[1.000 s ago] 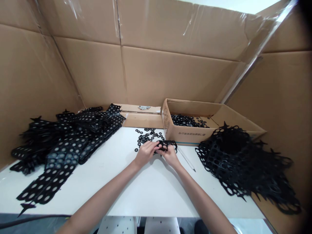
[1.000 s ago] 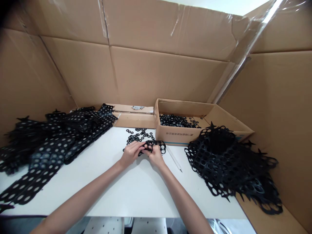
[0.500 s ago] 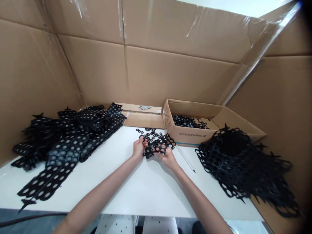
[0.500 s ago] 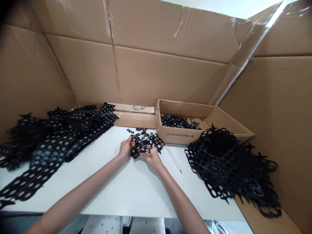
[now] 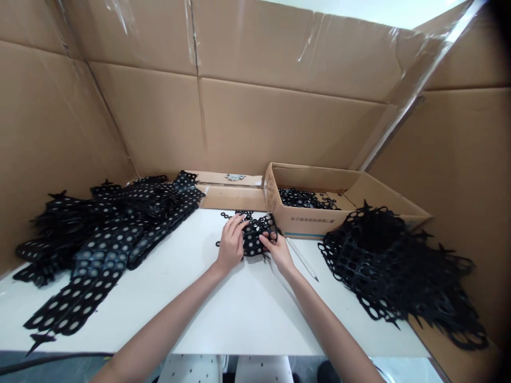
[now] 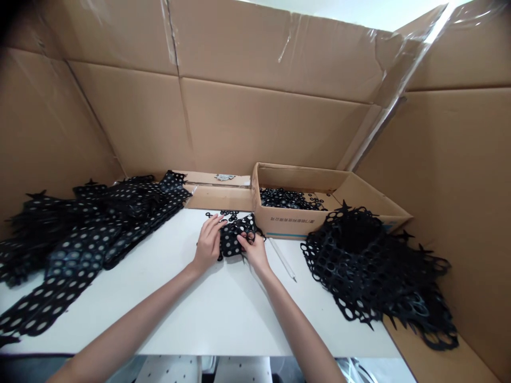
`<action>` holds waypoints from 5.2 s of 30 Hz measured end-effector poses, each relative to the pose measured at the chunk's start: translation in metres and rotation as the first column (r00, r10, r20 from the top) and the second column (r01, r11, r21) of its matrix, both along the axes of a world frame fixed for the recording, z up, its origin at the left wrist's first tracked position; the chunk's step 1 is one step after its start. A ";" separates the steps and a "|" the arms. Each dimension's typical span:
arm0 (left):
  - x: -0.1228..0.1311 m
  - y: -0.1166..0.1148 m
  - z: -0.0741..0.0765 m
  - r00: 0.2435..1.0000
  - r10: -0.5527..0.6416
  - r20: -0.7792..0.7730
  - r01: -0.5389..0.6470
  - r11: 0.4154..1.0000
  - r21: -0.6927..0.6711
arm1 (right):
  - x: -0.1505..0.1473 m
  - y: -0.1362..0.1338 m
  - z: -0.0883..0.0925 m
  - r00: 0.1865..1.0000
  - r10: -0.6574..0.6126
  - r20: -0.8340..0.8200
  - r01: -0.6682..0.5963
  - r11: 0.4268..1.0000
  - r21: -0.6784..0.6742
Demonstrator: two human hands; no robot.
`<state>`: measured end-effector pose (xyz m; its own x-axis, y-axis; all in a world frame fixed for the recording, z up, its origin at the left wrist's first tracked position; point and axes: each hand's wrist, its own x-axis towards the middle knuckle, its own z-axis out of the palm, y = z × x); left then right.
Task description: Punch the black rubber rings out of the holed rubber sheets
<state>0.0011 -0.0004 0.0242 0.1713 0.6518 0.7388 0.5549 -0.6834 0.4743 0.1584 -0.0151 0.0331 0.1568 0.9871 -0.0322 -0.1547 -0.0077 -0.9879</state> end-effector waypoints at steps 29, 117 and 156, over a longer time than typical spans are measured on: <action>0.018 0.008 -0.009 0.582 0.222 0.782 0.546 0.606 -0.578 | -0.002 -0.006 -0.004 0.941 0.280 0.188 -0.322 0.911 0.259; 0.002 0.031 -0.020 0.567 0.301 0.767 0.489 0.626 -0.607 | -0.003 -0.005 -0.006 0.987 0.136 -0.089 -0.117 0.975 0.191; 0.009 -0.003 0.000 0.953 -0.241 0.184 0.286 0.914 -0.288 | 0.006 0.000 -0.013 0.973 0.080 0.215 -0.134 0.959 0.250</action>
